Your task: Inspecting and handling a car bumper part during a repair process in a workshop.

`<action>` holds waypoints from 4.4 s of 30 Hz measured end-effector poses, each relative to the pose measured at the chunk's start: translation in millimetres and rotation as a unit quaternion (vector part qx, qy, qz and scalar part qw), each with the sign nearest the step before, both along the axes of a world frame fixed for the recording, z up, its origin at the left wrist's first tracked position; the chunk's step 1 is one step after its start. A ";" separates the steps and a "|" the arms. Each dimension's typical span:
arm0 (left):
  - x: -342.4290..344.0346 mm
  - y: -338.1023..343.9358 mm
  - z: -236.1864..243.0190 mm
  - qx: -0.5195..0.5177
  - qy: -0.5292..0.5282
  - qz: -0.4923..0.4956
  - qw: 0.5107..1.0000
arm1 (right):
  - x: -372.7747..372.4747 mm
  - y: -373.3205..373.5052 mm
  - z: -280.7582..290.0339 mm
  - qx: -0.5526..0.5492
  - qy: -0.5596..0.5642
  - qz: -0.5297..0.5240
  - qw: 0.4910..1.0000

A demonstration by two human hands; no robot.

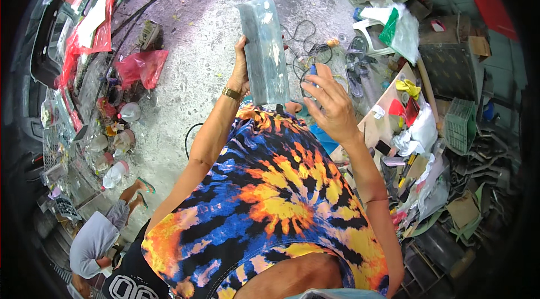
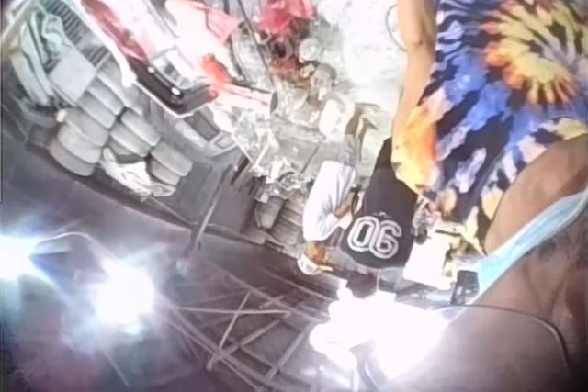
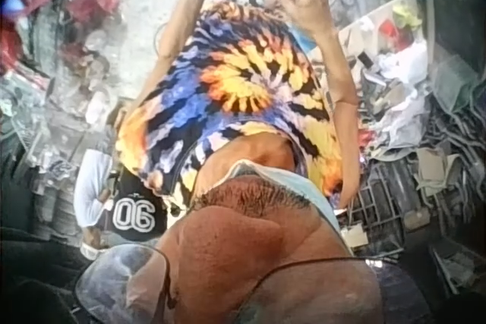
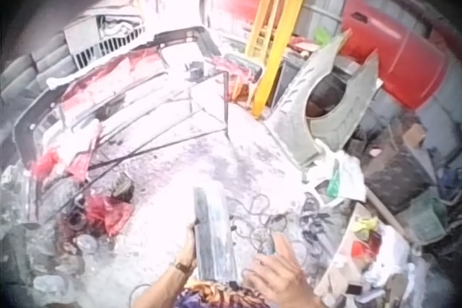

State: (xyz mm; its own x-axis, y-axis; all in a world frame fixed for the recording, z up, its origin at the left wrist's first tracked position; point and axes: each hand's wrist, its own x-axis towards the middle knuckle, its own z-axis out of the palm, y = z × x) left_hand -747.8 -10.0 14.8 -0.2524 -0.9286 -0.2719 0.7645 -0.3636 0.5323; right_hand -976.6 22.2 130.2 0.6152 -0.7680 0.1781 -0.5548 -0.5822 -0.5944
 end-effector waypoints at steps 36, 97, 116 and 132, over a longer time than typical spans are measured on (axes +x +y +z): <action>40.7 15.6 51.4 -0.052 -0.214 0.195 0.956 | 107.5 -143.4 -19.5 0.415 -0.269 0.120 0.861; 130.1 -6.7 118.1 -0.040 0.051 0.401 0.914 | 239.5 -195.6 24.7 0.482 -0.037 0.345 0.804; 126.0 6.4 122.8 -0.155 0.244 0.390 0.874 | 131.7 -215.8 -10.2 0.533 -0.096 0.226 0.810; 112.3 -9.1 127.8 -0.189 0.208 0.455 0.845 | 161.3 -133.9 35.2 0.517 -0.246 0.216 0.791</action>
State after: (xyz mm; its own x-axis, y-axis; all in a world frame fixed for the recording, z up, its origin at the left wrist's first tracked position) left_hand -635.5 -19.1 142.6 0.6115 -0.7909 0.0240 0.7861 0.6107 0.0951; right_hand -815.3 -111.7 165.3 0.9117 -0.3963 -0.1079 0.0104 0.2848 -0.9585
